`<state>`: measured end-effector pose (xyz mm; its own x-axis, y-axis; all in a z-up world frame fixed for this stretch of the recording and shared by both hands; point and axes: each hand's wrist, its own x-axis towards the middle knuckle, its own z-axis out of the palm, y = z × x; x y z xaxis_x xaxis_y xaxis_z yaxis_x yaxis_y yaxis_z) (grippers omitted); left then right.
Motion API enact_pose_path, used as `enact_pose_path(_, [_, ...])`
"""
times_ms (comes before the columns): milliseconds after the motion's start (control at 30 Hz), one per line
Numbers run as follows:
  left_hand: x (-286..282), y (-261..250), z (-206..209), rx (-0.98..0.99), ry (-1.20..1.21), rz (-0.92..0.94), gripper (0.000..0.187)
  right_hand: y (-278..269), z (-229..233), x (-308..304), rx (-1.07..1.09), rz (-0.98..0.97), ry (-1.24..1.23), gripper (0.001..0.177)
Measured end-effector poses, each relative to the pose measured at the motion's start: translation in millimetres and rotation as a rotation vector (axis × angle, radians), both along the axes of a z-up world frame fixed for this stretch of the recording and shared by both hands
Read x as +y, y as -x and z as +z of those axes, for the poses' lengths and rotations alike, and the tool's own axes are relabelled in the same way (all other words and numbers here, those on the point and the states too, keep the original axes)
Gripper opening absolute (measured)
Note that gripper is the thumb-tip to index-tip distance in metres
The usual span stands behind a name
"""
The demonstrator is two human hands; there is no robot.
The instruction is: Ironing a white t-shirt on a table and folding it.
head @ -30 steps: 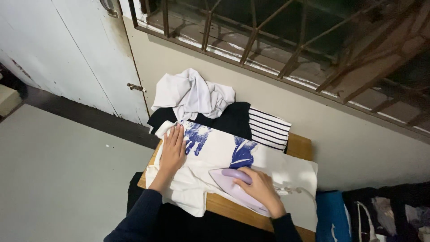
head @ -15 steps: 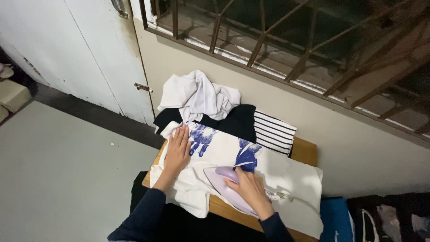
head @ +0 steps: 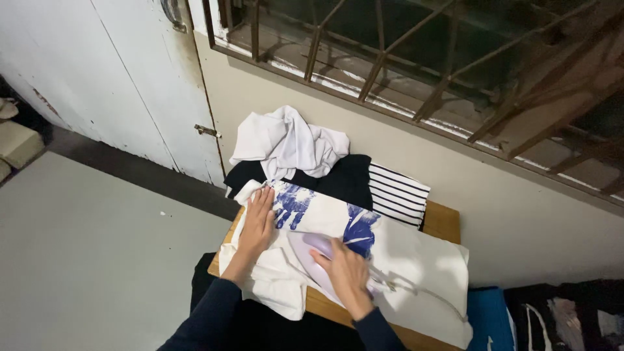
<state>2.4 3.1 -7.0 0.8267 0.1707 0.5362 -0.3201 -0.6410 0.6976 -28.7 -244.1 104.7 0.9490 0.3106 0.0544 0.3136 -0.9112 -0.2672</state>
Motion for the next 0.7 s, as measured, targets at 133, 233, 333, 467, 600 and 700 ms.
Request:
enact_pose_path(133, [-2, 0, 3, 0.043, 0.004, 0.005, 0.054, 1, 12, 8, -0.021, -0.041, -0.069, 0.057])
enact_pose_path(233, [0, 1, 4, 0.033, -0.011, 0.023, 0.052, 1, 16, 34, -0.053, -0.031, -0.061, 0.057])
enact_pose_path(333, [0, 1, 8, 0.017, 0.011, -0.015, 0.053, -7, 3, 48, -0.099, 0.023, -0.069, 0.057])
enact_pose_path(467, [-1, 4, 5, 0.028, -0.004, 0.021, 0.052, -10, 2, 29, -0.071, 0.079, -0.055, 0.059])
enact_pose_path(600, [-2, 0, 6, 0.052, -0.009, 0.029, 0.052, -8, 9, -16, 0.144, 0.009, 0.024, 0.061])
enact_pose_path(700, [-3, -1, 7, 0.066, -0.031, 0.05, 0.052, -6, 16, -24, 0.192, 0.011, 0.039, 0.06])
